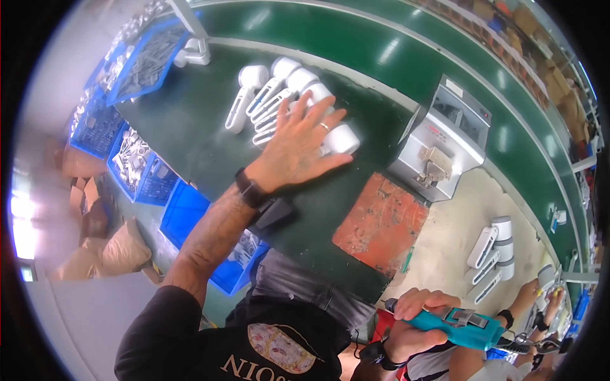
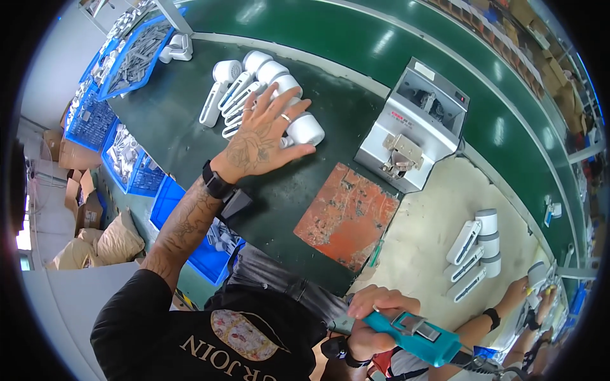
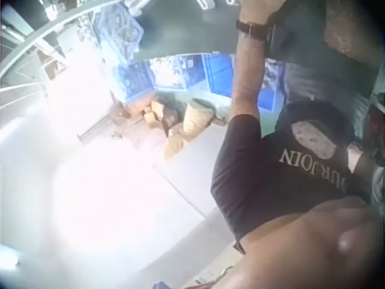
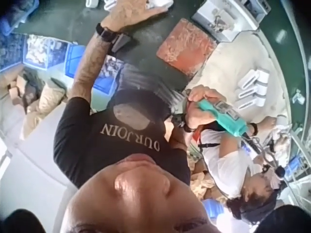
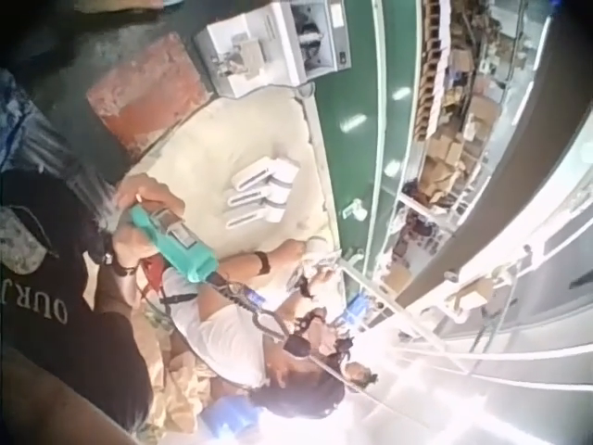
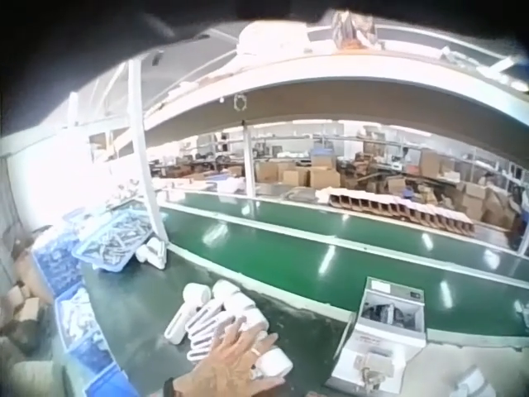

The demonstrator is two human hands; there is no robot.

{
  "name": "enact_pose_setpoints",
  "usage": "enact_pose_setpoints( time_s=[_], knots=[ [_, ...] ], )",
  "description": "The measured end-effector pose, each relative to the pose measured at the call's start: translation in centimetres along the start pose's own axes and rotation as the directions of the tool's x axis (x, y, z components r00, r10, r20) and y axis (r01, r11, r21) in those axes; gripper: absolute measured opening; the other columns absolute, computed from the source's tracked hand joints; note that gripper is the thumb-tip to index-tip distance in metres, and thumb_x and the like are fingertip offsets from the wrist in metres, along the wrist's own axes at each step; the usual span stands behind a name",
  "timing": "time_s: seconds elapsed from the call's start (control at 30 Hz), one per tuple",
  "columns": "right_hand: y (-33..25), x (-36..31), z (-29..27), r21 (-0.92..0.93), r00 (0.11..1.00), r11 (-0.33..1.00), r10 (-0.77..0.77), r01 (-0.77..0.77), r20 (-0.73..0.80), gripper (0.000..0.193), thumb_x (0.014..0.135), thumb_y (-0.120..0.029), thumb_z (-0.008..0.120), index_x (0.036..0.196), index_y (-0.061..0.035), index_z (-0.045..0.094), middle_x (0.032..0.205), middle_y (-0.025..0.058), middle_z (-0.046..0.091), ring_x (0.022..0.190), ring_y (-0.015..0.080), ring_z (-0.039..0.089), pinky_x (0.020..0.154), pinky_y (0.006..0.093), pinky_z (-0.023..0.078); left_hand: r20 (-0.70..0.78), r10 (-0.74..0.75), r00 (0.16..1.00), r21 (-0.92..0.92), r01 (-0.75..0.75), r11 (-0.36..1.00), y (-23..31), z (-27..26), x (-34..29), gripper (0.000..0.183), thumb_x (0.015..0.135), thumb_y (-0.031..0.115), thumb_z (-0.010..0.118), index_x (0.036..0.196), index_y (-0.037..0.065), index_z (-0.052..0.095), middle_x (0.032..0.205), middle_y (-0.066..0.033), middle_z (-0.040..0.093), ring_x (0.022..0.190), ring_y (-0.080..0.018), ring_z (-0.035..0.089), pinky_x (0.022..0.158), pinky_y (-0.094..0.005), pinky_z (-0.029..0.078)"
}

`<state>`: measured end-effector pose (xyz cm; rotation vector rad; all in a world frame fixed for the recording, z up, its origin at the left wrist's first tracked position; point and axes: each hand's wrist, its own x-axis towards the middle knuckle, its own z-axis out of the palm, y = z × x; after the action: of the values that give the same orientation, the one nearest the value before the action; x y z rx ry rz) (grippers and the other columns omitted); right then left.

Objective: The person picks up a white plastic housing, aligns it with a component, and uses a power screwdriver to drive screws into it before setting it aside and repeating the process.

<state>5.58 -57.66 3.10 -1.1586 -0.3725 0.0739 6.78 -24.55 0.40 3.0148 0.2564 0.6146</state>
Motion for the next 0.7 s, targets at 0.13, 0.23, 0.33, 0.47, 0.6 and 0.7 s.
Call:
enact_pose_setpoints(
  time_s=[0.13,0.23,0.33,0.47,0.6,0.7],
  knots=[
    [-0.7,-0.2,-1.8,-0.064,0.999,0.997,-0.052,0.052,-0.001,0.065,0.087,-0.064,0.064,0.101,-0.0024,0.048,0.063,0.0058,0.051,0.048,0.0169,0.05,0.045,0.0285,0.041,-0.089,-0.02,0.996,0.019,0.022,1.0,-1.0,1.3,1.7,0.071,0.082,0.054,0.072,0.137,0.013,0.055,0.145,-0.0131,0.048,0.137,-0.0405,0.038,0.112,-0.0544,0.031],
    [-0.2,-0.7,-2.6,0.089,1.0,0.996,0.025,-0.024,-0.013,0.034,0.087,-0.023,0.07,0.104,0.0018,0.053,0.074,0.0121,0.06,0.059,0.0211,0.059,0.052,0.0311,0.047,-0.281,0.108,0.954,0.095,-0.084,0.992,-4.4,1.1,1.0,0.057,0.084,0.04,0.074,0.127,0.005,0.06,0.131,-0.0163,0.059,0.124,-0.0362,0.052,0.107,-0.0502,0.037],
    [-1.3,-0.3,-3.1,0.017,0.993,0.993,0.119,-0.119,0.007,0.05,0.082,-0.039,0.071,0.106,0.0017,0.052,0.073,0.0107,0.057,0.062,0.0214,0.058,0.057,0.0329,0.046,-0.309,0.013,0.951,-0.197,-0.077,0.977,2.0,-2.2,2.5,0.042,0.083,0.024,0.077,0.117,0.006,0.062,0.118,-0.0184,0.062,0.11,-0.037,0.059,0.092,-0.0441,0.048],
    [-2.8,-0.7,-3.6,-0.041,0.989,0.99,0.131,-0.134,-0.062,0.073,0.079,-0.063,0.074,0.105,0.0015,0.051,0.068,0.0086,0.054,0.061,0.0222,0.056,0.056,0.0342,0.045,-0.152,0.153,0.976,-0.728,-0.215,0.651,16.2,-2.5,3.8,0.03,0.084,0.025,0.076,0.103,0.005,0.063,0.086,-0.0131,0.065,0.079,-0.033,0.065,0.071,-0.0433,0.052],
    [-3.0,-1.3,-3.6,-0.055,0.988,0.988,0.142,-0.145,-0.056,0.075,0.078,-0.062,0.074,0.108,0.0026,0.051,0.071,0.0104,0.056,0.063,0.0224,0.057,0.057,0.0335,0.046,0.017,0.362,0.932,-0.813,-0.198,0.548,26.4,3.0,8.2,0.04,0.091,0.039,0.066,0.102,0.001,0.061,0.093,-0.0163,0.067,0.086,-0.0323,0.067,0.078,-0.0405,0.053],
    [-2.3,-2.4,-3.8,-0.056,0.988,0.987,0.144,-0.147,-0.053,0.074,0.078,-0.057,0.078,0.112,0.004,0.053,0.081,0.012,0.061,0.07,0.0187,0.06,0.062,0.0294,0.048,0.097,0.255,0.962,-0.745,-0.1,0.66,30.3,8.3,10.0,0.046,0.09,0.046,0.063,0.101,0.002,0.061,0.096,-0.0169,0.067,0.092,-0.0352,0.065,0.081,-0.0449,0.052]
  ],
)
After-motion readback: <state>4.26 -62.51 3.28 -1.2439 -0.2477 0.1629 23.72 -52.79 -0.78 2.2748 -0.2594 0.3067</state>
